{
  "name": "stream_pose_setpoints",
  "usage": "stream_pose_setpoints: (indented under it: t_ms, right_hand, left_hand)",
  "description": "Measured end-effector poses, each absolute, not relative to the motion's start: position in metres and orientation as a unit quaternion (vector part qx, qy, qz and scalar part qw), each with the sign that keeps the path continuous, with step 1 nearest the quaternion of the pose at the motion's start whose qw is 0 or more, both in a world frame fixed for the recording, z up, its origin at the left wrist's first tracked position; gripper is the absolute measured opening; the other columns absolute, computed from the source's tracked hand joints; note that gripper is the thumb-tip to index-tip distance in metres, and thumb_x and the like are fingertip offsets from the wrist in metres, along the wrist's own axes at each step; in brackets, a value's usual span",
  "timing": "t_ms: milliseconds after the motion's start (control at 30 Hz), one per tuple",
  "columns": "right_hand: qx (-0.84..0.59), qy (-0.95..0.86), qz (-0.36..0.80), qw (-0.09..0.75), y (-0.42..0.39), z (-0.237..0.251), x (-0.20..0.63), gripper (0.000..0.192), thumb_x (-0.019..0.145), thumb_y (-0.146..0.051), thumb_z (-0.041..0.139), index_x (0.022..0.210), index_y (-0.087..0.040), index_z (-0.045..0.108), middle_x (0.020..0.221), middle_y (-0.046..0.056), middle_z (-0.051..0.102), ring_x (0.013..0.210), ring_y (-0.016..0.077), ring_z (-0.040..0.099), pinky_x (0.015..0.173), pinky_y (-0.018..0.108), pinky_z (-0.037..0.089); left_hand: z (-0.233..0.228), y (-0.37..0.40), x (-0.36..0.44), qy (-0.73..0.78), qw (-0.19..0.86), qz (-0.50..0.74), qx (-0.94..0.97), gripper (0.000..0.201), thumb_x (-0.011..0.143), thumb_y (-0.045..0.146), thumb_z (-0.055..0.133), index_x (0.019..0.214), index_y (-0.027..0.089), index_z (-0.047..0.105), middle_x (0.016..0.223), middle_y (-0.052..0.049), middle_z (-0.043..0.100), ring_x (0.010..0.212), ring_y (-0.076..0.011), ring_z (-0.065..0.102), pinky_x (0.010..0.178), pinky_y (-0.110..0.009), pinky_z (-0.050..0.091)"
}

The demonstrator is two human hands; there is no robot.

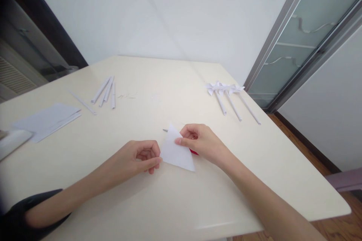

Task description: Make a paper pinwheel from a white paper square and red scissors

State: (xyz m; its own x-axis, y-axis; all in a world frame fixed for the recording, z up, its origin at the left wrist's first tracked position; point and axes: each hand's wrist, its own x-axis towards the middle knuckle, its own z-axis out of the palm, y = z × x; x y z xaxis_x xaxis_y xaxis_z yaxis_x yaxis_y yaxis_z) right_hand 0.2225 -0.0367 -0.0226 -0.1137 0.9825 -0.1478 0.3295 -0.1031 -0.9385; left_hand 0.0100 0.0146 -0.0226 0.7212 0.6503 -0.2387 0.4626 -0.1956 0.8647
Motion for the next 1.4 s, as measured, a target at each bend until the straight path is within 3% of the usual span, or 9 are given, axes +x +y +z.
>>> stream_pose_setpoints:
  t_ms: [300, 533, 733, 1400]
  right_hand:
    - [-0.565, -0.575, 0.465, 0.367, -0.038, -0.022, 0.221, 0.026, 0.080, -0.034, 0.059, 0.065, -0.019, 0.045, 0.062, -0.004, 0.043, 0.053, 0.0086, 0.037, 0.046, 0.022, 0.026]
    - [-0.559, -0.579, 0.468, 0.365, -0.036, -0.021, 0.220, 0.021, 0.080, -0.039, 0.059, 0.075, -0.019, 0.053, 0.068, -0.002, 0.048, 0.056, 0.0096, 0.040, 0.046, 0.022, 0.028]
    - [-0.561, -0.573, 0.460, 0.381, -0.037, -0.023, 0.220, 0.027, 0.080, -0.043, 0.059, 0.070, -0.019, 0.051, 0.063, -0.003, 0.045, 0.053, 0.0090, 0.036, 0.044, 0.023, 0.025]
    - [-0.584, -0.533, 0.473, 0.390, -0.038, -0.011, 0.217, 0.015, 0.080, -0.029, 0.057, 0.071, -0.017, 0.052, 0.062, -0.003, 0.046, 0.051, 0.0071, 0.038, 0.045, 0.021, 0.028]
  left_hand:
    - [-0.028, 0.017, 0.008, 0.350, 0.516, 0.100, 0.775, 0.013, 0.080, 0.028, 0.051, 0.071, 0.019, 0.053, 0.071, 0.001, 0.066, 0.064, -0.0153, 0.063, 0.064, -0.028, 0.047]
    - [-0.032, 0.014, 0.008, 0.346, 0.527, 0.106, 0.769, 0.014, 0.079, 0.025, 0.053, 0.067, 0.019, 0.053, 0.064, 0.003, 0.065, 0.060, -0.0130, 0.061, 0.060, -0.024, 0.045]
    - [-0.031, 0.015, 0.008, 0.344, 0.530, 0.100, 0.768, 0.013, 0.080, 0.025, 0.053, 0.068, 0.019, 0.054, 0.065, 0.004, 0.065, 0.060, -0.0128, 0.061, 0.060, -0.024, 0.045]
    - [-0.011, 0.027, 0.003, 0.365, 0.554, 0.113, 0.739, 0.016, 0.078, 0.031, 0.055, 0.068, 0.019, 0.052, 0.070, -0.001, 0.065, 0.064, -0.0150, 0.060, 0.061, -0.028, 0.045]
